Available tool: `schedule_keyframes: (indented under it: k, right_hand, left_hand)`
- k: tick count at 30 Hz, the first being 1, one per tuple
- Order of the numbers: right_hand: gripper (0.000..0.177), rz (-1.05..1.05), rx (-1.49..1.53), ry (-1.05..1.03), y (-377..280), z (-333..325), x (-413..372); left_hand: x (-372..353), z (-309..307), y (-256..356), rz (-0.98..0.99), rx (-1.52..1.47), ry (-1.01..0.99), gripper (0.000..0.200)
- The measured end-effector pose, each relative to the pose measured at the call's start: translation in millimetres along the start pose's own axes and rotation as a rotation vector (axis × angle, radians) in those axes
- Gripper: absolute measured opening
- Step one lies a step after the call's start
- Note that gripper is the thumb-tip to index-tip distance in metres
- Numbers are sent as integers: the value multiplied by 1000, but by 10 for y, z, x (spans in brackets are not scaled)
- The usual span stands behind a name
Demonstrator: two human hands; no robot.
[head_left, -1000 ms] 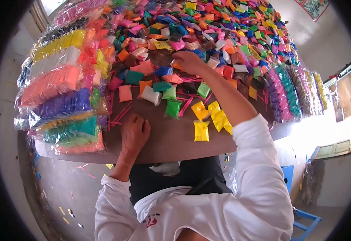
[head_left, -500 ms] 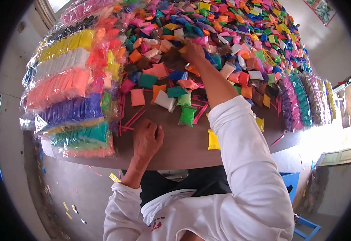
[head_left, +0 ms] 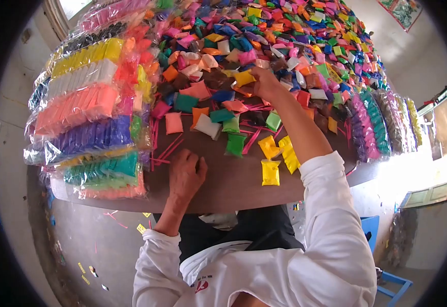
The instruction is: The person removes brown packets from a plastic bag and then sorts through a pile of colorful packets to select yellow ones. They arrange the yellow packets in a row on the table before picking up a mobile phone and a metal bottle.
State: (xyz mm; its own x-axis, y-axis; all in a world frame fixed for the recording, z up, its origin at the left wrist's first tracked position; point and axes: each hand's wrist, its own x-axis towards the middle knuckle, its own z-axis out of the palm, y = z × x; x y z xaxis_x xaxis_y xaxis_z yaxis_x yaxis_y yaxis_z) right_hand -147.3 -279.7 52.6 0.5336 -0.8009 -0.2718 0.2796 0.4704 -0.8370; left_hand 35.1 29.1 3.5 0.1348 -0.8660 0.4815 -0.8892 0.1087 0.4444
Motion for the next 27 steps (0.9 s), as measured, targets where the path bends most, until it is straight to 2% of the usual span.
schedule_keyframes:
  k: [2, 3, 6, 9, 12, 15, 18, 21, 24, 25, 27]
  right_hand:
    - [35, -10, 88, 53, -38, -96, -162]
    - [34, 0, 82, -8, -61, -164, -206]
    - [37, -45, -16, 92, -5, -231, -235]
    - [42, -210, -184, 6, 90, -237, -378]
    - [41, -183, -445, 49, 49, -242, -574]
    - [35, -258, -1039, 14, -71, 95, -1218]
    - [31, -39, -1082, -346, 26, 39, -1541]
    - [31, 113, -1248, -359, 20, 53, -1663]
    - [28, -203, -1450, -121, -17, 87, -1405]
    - [27, -380, -1414, -127, -38, 123, -1284]
    - [25, -523, -1435, -56, -43, 206, -888]
  left_hand:
    - [0, 0, -15, 3, 9, -24, 17]
    - [0, 0, -21, 5, 15, -39, 17]
    - [1, -32, 31, -45, 22, -78, 17]
    - [-2, -17, 14, -20, 36, -66, 17]
    - [-3, -6, -2, 22, 66, -25, 17]
    - [-13, -12, -4, 25, 81, -20, 16]
    - [-4, -22, 8, -6, 86, -56, 17]
    - [-3, -2, -13, 14, 67, -44, 16]
    - [4, 24, -5, 4, 59, -22, 17]
    - [15, 10, 1, -5, 59, -45, 17]
    - [29, -36, 17, -28, 63, -94, 16]
